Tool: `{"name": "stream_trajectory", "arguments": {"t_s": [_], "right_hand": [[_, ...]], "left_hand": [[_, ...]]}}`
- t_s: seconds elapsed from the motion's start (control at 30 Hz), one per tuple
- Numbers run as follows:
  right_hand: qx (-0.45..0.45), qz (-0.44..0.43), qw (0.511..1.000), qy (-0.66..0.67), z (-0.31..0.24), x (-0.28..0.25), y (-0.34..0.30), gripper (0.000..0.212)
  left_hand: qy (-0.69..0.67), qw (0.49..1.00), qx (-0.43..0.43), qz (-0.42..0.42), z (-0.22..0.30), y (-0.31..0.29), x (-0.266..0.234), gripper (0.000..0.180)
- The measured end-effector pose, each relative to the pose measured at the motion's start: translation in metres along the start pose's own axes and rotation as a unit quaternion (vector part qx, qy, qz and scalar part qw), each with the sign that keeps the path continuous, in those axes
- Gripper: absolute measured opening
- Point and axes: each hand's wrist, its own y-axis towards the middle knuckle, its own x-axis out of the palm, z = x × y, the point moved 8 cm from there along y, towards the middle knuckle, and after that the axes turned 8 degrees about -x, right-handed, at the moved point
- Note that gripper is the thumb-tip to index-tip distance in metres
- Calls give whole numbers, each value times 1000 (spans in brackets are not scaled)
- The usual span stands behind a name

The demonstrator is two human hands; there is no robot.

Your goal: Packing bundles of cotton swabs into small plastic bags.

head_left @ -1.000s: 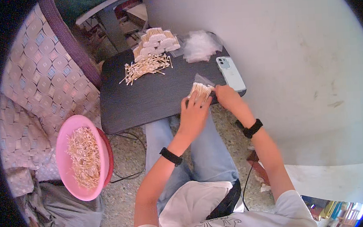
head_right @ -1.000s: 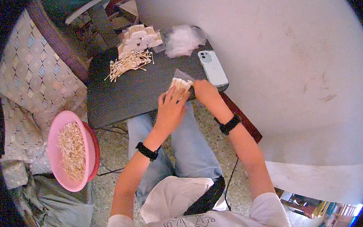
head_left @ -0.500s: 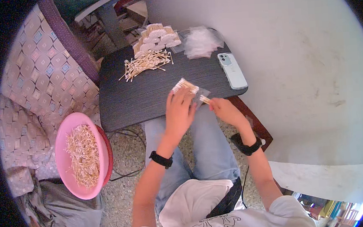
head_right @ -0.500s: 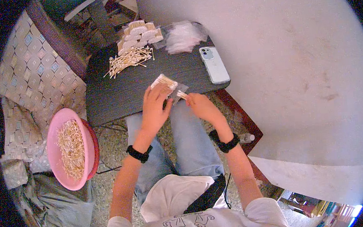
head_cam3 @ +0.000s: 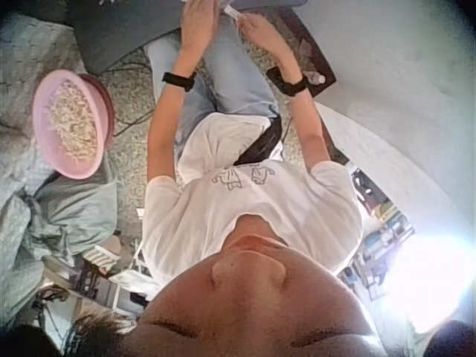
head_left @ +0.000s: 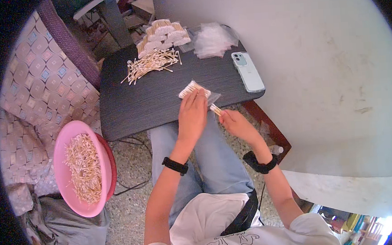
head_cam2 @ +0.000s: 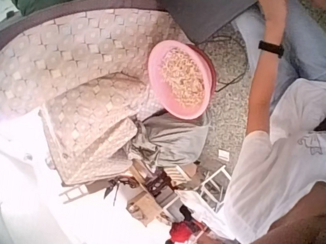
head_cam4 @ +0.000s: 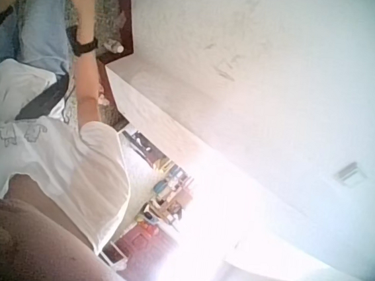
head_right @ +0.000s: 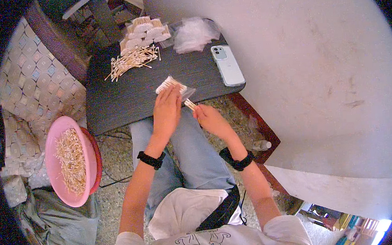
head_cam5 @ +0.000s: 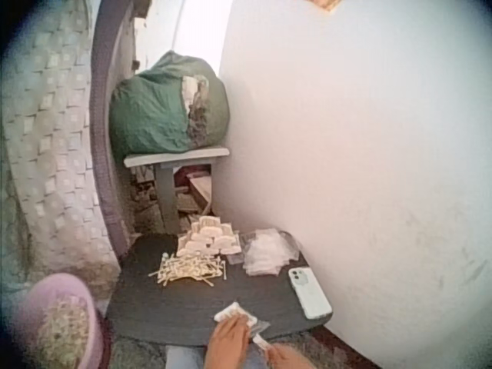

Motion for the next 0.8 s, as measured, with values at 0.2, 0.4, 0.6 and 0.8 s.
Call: {"name": "stream_trajectory", "arguments": {"t_s": [0.2,0.4,0.6,0.8], "right_hand": [[54,-15,997,50,1,8,7,36],[41,26,997,55,-16,-2,5,34],[-25,21,999,5,-5,6,14,32],[21,28,999,-18,4,5,14,37]], "left_hand": [[-3,999,-20,-37,-11,-2,3,28],[-18,1000,10,-2,-9,-2,-6,20],[-34,999,-20,-13,-16,-2,-1,21],[-72,997,-1,-10,-6,-5,-3,24]]}}
